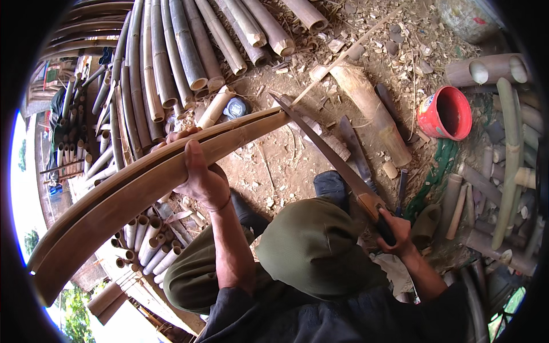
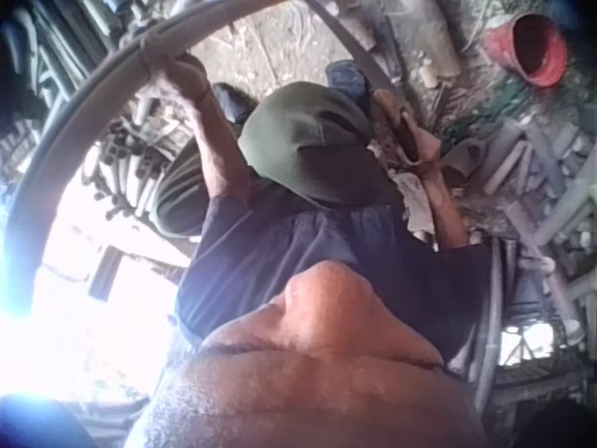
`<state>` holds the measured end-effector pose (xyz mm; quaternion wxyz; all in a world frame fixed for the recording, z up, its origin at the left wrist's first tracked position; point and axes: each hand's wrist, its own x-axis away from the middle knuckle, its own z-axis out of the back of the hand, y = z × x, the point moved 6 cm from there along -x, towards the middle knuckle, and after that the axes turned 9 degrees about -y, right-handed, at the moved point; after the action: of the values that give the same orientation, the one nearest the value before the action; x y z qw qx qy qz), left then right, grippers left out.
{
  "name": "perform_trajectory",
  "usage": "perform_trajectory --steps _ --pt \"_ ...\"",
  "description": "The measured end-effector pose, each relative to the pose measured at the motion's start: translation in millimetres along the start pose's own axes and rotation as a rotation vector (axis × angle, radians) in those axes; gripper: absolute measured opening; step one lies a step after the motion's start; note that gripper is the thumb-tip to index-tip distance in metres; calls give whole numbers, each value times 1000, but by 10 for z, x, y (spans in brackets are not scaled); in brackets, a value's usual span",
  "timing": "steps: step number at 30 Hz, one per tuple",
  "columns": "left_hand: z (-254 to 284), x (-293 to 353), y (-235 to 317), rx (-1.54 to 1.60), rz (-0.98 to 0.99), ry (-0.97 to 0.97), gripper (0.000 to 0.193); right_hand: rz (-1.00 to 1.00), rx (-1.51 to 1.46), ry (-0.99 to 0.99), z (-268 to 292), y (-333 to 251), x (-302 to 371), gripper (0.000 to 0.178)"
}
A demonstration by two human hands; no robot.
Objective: The person sits on the ground and uses a hand saw to cut a bamboo pole in half lengthwise. They then use a wooden mallet and a metal chisel to split the bamboo halves into thinner strips. Finally, they use a knife to shave and smooth the edges of the bamboo strips.
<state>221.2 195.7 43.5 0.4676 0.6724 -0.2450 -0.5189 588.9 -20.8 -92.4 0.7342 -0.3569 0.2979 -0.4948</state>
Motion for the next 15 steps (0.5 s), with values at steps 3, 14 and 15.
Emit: perform_trajectory --steps 3,14,15 --pt "-49 -12 10 33 7 6 46 20 -11 55 -99 15 -505 67" --pt "5 82 178 5 1 8 41 125 -43 381 126 -317 -892 55" --pt "65 113 170 -14 51 47 45 79 55 389 190 -321 -827 54"
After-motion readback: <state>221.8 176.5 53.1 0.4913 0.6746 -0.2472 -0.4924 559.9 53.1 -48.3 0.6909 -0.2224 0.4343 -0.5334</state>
